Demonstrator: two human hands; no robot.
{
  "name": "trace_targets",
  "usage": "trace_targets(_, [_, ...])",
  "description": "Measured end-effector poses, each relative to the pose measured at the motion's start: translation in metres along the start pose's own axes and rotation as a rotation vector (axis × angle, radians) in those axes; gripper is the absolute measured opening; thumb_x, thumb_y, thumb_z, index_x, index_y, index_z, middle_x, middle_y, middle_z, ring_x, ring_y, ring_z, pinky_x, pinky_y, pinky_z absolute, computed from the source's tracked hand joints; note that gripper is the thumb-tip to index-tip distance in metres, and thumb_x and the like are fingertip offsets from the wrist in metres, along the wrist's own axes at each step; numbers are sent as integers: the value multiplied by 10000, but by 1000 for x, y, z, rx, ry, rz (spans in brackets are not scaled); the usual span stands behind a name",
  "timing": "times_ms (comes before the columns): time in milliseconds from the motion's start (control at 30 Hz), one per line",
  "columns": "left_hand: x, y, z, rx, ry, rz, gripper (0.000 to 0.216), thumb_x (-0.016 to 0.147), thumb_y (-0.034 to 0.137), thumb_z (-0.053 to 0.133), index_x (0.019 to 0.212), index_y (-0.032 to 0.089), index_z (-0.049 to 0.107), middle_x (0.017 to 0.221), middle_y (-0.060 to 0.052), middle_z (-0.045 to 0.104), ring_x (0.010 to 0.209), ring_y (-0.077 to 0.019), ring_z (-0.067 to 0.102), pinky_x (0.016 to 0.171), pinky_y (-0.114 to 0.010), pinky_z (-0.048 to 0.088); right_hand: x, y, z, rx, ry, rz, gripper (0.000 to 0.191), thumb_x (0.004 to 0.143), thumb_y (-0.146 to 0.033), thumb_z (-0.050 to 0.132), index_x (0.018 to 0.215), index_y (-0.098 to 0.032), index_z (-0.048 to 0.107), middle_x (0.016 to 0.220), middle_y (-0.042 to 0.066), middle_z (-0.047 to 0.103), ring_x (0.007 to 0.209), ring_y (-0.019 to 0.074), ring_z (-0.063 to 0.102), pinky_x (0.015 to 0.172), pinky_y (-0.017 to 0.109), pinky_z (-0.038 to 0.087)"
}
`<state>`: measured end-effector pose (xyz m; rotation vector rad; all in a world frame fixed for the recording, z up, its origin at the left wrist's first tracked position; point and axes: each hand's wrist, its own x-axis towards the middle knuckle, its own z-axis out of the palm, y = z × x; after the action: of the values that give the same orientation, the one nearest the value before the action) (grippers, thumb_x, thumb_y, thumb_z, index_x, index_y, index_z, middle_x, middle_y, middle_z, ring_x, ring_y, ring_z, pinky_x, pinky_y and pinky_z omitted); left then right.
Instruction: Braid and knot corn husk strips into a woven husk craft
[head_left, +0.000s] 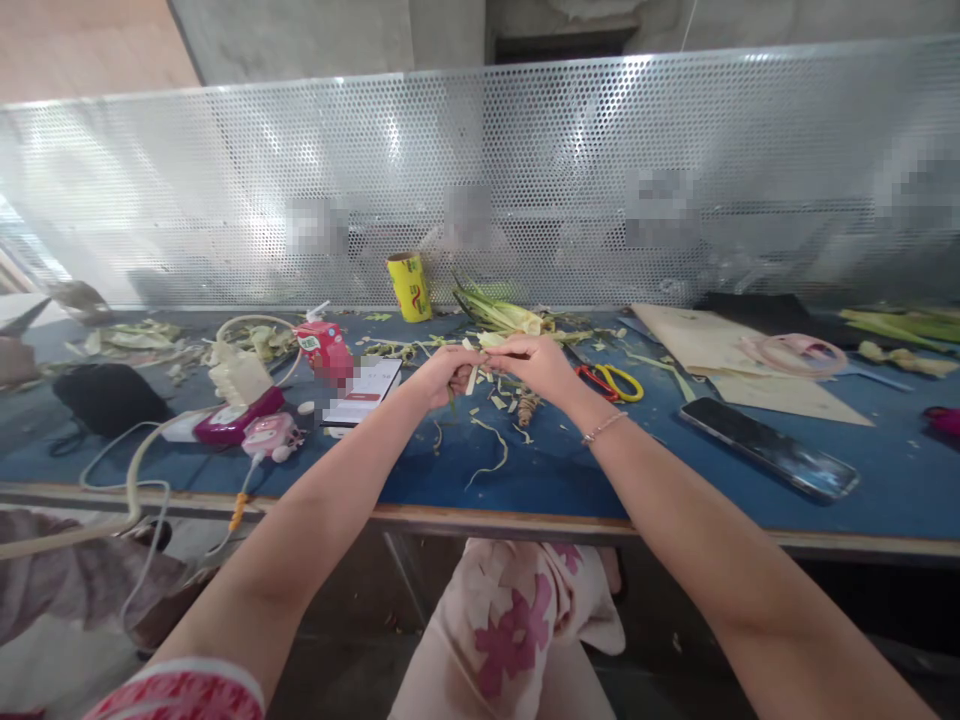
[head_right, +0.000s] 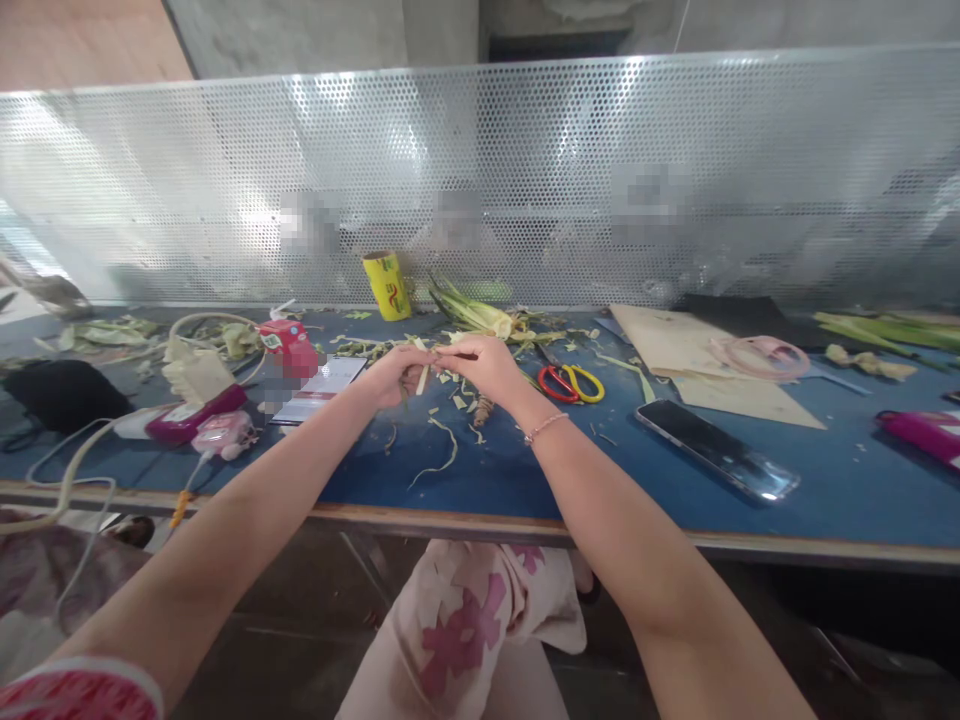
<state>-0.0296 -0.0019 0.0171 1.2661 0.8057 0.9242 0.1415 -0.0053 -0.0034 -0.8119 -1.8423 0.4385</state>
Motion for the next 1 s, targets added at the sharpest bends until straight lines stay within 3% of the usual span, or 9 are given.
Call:
trace_targets(200, [0,0,2,-10,-32,6,476,620,202,724,428,178,290,359,88,228,318,-11,203,356,-180,145,1,2,-2,68,-14,22,251,718,-437,705,863,-239,759,781,36,697,712,162,623,700,337,513])
trace_targets(400, [3,-2,1,-34,-34,23,472,626,231,748,440,167,319,380,85,257,329,-5,204,365,-177,132,2,-1,0,74,28,144,258,722,-426,697,813,-191,753,707,48,695,624,160,606,625,319,496])
trace_targets(533, [3,-4,2,16,-46,65,444,628,278,760,446,156,374,388,84,269,342,-7,204,382,-188,135,1,-4,-1,-73,42,102,187,772,-347,653,734,-182,732,661,35,678,627,154,599,622,296,469])
trace_targets(633, [4,-6,1,147,-27,142,341,643,312,744,492,134,496,383,89,259,359,-17,193,405,-199,139,1,-6,-3,-266,14,-26,165,797,-256,616,683,-186,712,674,34,669,676,154,593,667,293,446])
trace_targets(767, [7,-7,-3,443,-18,317,229,656,328,718,602,125,627,415,64,352,407,-47,281,444,-212,185,1,-10,-8,-360,-72,-100,171,809,-183,570,700,-191,701,704,40,656,702,159,572,690,301,421])
trace_targets(1000, [4,-4,-8,989,-17,643,141,735,217,602,607,168,637,559,10,523,555,-99,405,557,-216,285,1,-7,-11,-335,-220,-33,145,775,-158,534,684,-174,645,626,6,562,612,128,478,607,278,342])
